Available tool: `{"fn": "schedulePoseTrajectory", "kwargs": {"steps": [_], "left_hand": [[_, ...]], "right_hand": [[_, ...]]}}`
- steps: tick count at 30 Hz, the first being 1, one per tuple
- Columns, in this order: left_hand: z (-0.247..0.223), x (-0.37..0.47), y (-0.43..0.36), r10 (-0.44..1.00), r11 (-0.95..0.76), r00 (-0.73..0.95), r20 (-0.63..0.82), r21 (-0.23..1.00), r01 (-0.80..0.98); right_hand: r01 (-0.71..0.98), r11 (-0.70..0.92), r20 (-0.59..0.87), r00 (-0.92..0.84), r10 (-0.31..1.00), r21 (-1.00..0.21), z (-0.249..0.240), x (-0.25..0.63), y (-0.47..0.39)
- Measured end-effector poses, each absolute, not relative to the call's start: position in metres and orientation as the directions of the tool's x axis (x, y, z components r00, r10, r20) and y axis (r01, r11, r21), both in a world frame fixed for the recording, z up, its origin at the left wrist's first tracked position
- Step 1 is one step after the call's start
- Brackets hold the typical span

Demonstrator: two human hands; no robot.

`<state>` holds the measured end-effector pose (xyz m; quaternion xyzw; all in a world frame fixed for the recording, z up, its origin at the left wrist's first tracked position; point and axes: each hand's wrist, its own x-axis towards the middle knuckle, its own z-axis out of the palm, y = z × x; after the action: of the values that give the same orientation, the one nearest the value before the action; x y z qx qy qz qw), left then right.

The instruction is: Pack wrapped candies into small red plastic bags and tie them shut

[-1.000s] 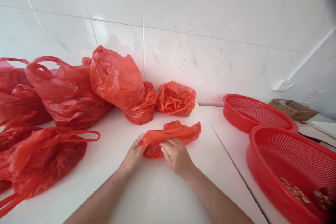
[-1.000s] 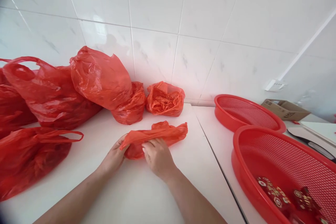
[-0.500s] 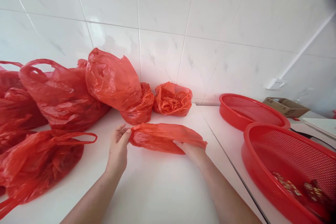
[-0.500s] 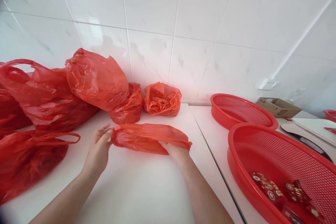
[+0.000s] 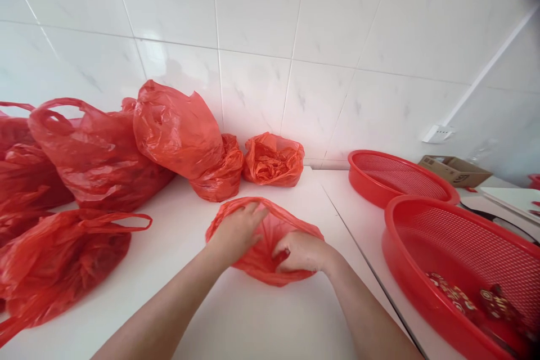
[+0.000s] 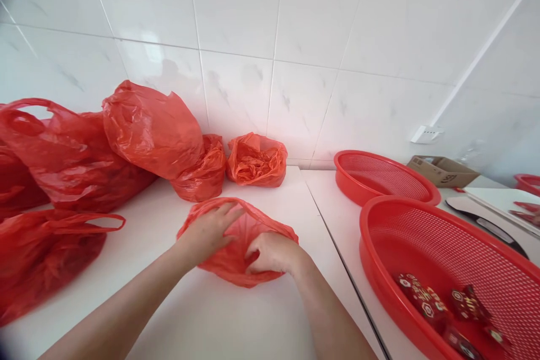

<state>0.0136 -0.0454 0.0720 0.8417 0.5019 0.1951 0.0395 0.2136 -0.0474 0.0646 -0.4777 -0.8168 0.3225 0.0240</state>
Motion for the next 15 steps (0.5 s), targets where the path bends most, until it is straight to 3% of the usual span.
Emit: {"fn": "schedulePoseTrajectory", "kwargs": {"steps": [3,5,9,12,15], "left_hand": [[0.064,-0.001,-0.032,0.9,-0.433,0.415,0.133,0.167,0.886],[0.063,-0.006,-0.034,0.911,-0.412,0.409,0.054,0.157,0.897],[0.065,-0.001,-0.052,0.861,-0.509,0.496,0.114,0.174,0.843],[0.062,0.009,-0.069,0.74,-0.672,0.647,0.185,0.17,0.721],[0.057,0.016,-0.082,0.767,-0.624,0.641,0.023,0.259,0.737]], "right_hand": [[0.697,0.372,-0.247,-0.616,0.748,-0.613,0.065,0.223,-0.045],[0.686,0.32,-0.214,-0.573,0.791,-0.653,0.063,0.228,-0.041],[0.677,0.154,-0.131,-0.35,0.928,-0.719,0.053,0.229,-0.031],[0.639,0.154,-0.063,-0.304,0.951,-0.754,0.045,0.227,-0.026],[0.653,0.143,-0.107,-0.327,0.939,-0.744,0.039,0.228,-0.022]]}}
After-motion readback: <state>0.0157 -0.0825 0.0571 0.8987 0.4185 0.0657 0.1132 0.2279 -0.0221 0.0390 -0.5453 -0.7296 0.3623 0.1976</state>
